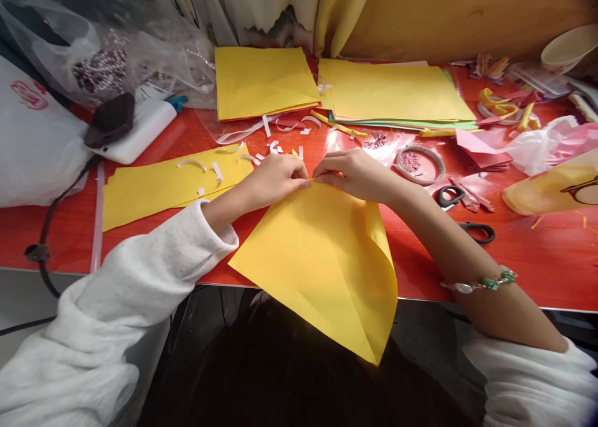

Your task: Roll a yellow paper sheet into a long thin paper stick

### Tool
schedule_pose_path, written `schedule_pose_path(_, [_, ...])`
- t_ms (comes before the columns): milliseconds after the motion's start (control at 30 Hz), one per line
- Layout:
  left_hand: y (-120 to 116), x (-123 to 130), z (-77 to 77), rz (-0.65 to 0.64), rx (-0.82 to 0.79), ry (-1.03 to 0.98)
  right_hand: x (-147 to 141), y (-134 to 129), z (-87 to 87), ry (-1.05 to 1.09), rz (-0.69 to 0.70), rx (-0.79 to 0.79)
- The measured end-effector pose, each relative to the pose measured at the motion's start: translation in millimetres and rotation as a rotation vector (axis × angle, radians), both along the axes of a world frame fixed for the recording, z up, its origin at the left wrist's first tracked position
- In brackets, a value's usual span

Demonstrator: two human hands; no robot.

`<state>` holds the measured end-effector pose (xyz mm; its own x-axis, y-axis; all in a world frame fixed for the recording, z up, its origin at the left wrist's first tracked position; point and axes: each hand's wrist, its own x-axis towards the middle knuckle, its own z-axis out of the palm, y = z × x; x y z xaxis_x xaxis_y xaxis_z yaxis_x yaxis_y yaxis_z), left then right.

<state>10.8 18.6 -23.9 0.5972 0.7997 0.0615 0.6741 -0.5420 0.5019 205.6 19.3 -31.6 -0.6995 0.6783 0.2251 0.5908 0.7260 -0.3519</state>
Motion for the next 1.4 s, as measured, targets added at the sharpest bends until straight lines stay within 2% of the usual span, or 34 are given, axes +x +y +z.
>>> schedule_pose_path(133, [2.6, -2.3, -0.6, 0.010, -0.040, -0.003, -0.2, 0.1, -1.1, 0.017, -0.008, 0.018])
schedule_pose_path(333, [-0.6, 0.1, -0.3, 0.026, -0.031, -0.001, 0.8, 0.0, 2.0, -0.043, 0.027, -0.048])
schedule_pose_path(600, [7.5, -5.7, -0.8, -0.038, -0.084, 0.033, -1.0, -1.7, -0.9, -0.005, 0.020, -0.002])
schedule_pose_path(800, [3.9, -2.6, -0.1, 0.020, -0.112, 0.042, 1.4, -0.4, 1.3, -0.032, 0.040, -0.073])
schedule_pose_path(900, [4.7, -3.2, -2.2, 0.033, -0.109, 0.028, 2.2, 0.3, 1.0, -0.028, 0.042, -0.059])
schedule_pose_path(1067, [8.8, -7.2, -3.2, -0.029, -0.178, -0.002, 1.9, -0.4, -0.8, -0.003, 0.032, -0.012])
schedule_pose_path(1167, [8.9, -7.2, -2.4, -0.047, -0.167, -0.019, 2.1, -1.0, 0.5, 0.001, 0.013, -0.024])
schedule_pose_path(1400, [6.6, -5.4, -5.7, 0.002, -0.136, -0.039, 2.2, -1.2, 4.3, -0.048, 0.066, -0.049])
